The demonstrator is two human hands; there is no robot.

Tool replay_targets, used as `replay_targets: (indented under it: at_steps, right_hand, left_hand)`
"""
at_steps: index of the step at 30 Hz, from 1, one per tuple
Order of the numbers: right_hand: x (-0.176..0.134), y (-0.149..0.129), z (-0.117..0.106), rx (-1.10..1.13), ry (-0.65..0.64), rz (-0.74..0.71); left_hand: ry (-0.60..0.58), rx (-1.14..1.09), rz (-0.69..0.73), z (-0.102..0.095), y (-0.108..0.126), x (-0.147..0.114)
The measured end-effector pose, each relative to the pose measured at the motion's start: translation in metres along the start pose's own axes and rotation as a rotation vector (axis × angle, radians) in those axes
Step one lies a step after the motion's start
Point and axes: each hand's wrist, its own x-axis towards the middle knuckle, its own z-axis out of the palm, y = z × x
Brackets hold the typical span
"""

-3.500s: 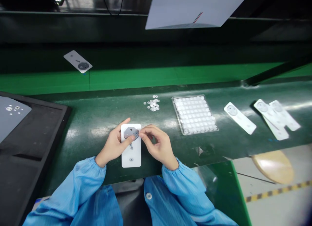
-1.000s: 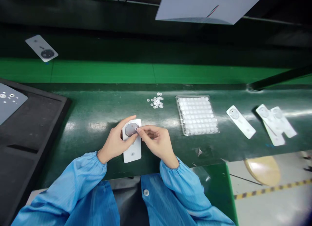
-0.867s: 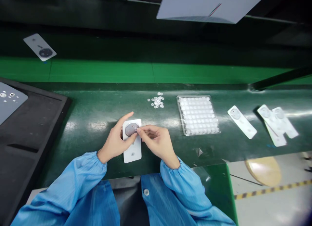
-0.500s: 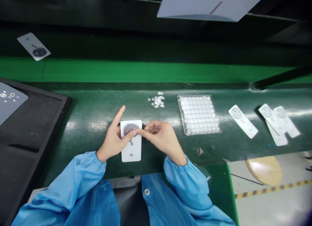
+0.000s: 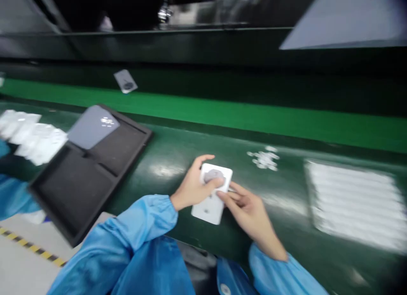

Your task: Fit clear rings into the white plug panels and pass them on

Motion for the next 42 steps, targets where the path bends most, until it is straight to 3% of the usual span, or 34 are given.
replay_targets:
  at_steps: [3, 5, 7, 9, 10, 12, 14, 16, 19, 21, 23, 26, 28, 30, 32, 36, 39, 42]
  right_hand:
    - [0.046, -0.026, -0.015, -0.051, 0.162, -0.075]
    - [0.086, -0.053, -0.029, -0.055, 0.302, -0.099]
    - [0.121, -0.078, -0.042, -0.103, 0.400, -0.085]
    - [0.142, -0.093, -0.052, -0.250, 0.476, -0.084]
    - [0.147, -0.095, -0.054, -0.351, 0.506, -0.106]
    - [0.144, -0.087, -0.054, -0.519, 0.537, -0.201]
    - [0.130, -0.071, -0.047, -0.601, 0.505, -0.323]
    - [0.111, -0.055, -0.035, -0.583, 0.453, -0.430]
    - [0.082, -0.045, -0.006, -0.528, 0.394, -0.489]
    - [0.063, -0.046, 0.022, -0.433, 0.257, -0.441]
    - [0.044, -0.050, 0.052, -0.264, 0.038, -0.359]
    - [0.022, -0.056, 0.087, 0.034, -0.205, -0.296]
    - [0.013, -0.055, 0.091, 0.130, -0.150, -0.296]
    - [0.008, -0.050, 0.076, 0.107, 0.003, -0.285]
    - [0.002, -0.044, 0.051, 0.035, 0.087, -0.260]
    - [-0.009, -0.032, 0.016, 0.003, -0.010, -0.202]
    - [-0.010, -0.024, 0.015, 0.116, 0.034, -0.146]
    - [-0.007, -0.020, 0.020, 0.226, 0.079, -0.092]
  left_hand:
    - [0.095, 0.262, 0.195, -0.044, 0.035, -0.001]
    - [0.259, 0.558, 0.318, -0.096, 0.070, -0.006]
    - [0.420, 0.936, 0.329, -0.160, 0.101, -0.013]
    - [0.671, 1.276, 0.179, -0.223, 0.121, -0.019]
    - [0.745, 1.406, 0.025, -0.251, 0.127, -0.021]
    - [0.760, 1.511, -0.165, -0.293, 0.131, -0.026]
    - [0.747, 1.534, -0.224, -0.316, 0.132, -0.031]
    - [0.746, 1.553, -0.221, -0.324, 0.136, -0.037]
    - [0.733, 1.596, -0.192, -0.310, 0.150, -0.046]
    - [0.692, 1.595, -0.117, -0.278, 0.154, -0.051]
    - [0.577, 1.540, 0.038, -0.227, 0.145, -0.055]
    - [0.251, 1.384, 0.295, -0.135, 0.108, -0.062]
    - [0.064, 1.248, 0.328, -0.082, 0.082, -0.066]
    - [-0.047, 1.064, 0.309, -0.048, 0.064, -0.066]
    - [-0.074, 0.784, 0.256, -0.034, 0.053, -0.058]
    - [-0.100, 0.217, -0.010, -0.028, 0.034, -0.027]
    - [-0.192, 0.054, -0.144, -0.020, 0.017, -0.014]
    - [-0.164, 0.000, -0.124, -0.011, 0.007, -0.015]
